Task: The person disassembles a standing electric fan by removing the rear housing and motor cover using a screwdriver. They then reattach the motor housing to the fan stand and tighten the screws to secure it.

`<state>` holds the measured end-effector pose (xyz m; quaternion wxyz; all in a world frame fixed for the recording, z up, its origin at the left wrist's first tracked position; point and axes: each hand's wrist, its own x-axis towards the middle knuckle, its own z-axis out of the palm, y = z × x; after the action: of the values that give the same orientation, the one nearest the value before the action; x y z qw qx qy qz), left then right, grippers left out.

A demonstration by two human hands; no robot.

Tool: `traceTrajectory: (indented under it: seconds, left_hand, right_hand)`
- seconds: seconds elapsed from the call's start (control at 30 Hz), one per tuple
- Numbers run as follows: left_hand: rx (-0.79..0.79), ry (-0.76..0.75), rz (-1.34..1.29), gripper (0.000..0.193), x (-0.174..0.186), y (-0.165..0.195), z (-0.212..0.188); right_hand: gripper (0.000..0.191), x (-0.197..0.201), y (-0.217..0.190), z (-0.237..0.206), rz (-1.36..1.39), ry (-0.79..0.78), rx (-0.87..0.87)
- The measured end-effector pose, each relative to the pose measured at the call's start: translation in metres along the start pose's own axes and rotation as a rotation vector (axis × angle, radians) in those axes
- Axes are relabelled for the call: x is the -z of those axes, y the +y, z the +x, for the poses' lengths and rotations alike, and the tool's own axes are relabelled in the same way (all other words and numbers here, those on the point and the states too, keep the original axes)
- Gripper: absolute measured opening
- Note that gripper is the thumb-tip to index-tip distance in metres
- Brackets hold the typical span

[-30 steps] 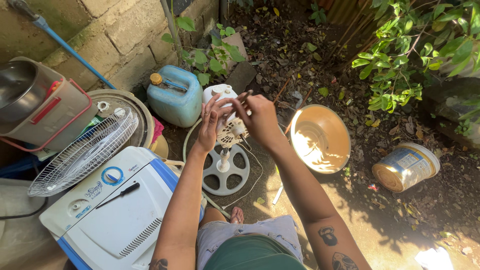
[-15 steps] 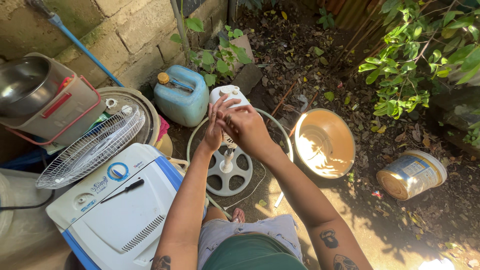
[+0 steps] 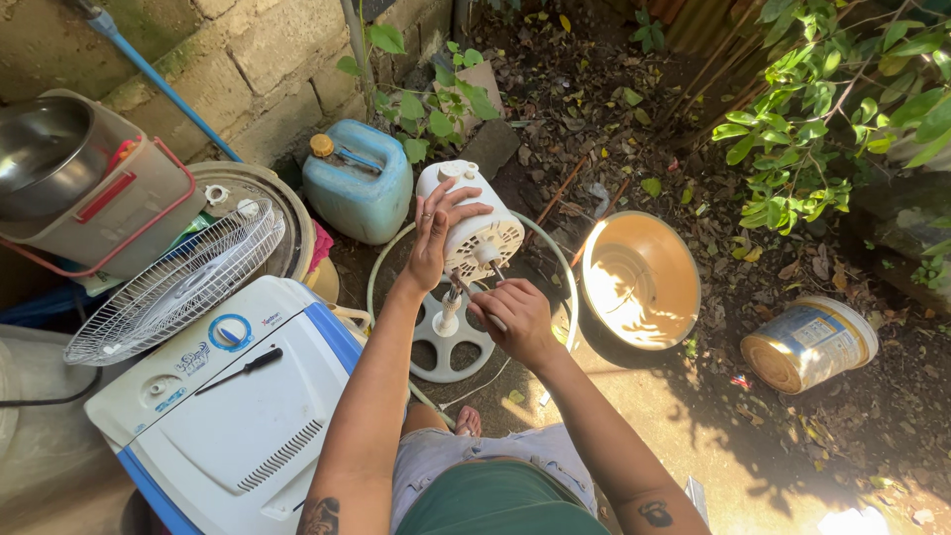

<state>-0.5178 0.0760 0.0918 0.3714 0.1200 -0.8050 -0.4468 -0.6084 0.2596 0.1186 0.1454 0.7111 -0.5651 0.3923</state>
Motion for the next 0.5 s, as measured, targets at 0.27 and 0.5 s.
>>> traceTrajectory:
  seconds: [0.27, 0.5]
  left_hand:
    - [-0.008, 0.012, 0.006, 0.080, 0.001, 0.001, -0.001]
    - [-0.001, 0.008, 0.009, 0.079, 0.000, -0.001, -0.002]
  right_hand:
    - [0.013, 0.005, -0.013, -0.004, -0.012, 0.115, -0.134]
    - [0.015, 0.007, -0.023, -0.007, -0.026, 0.091, -0.223]
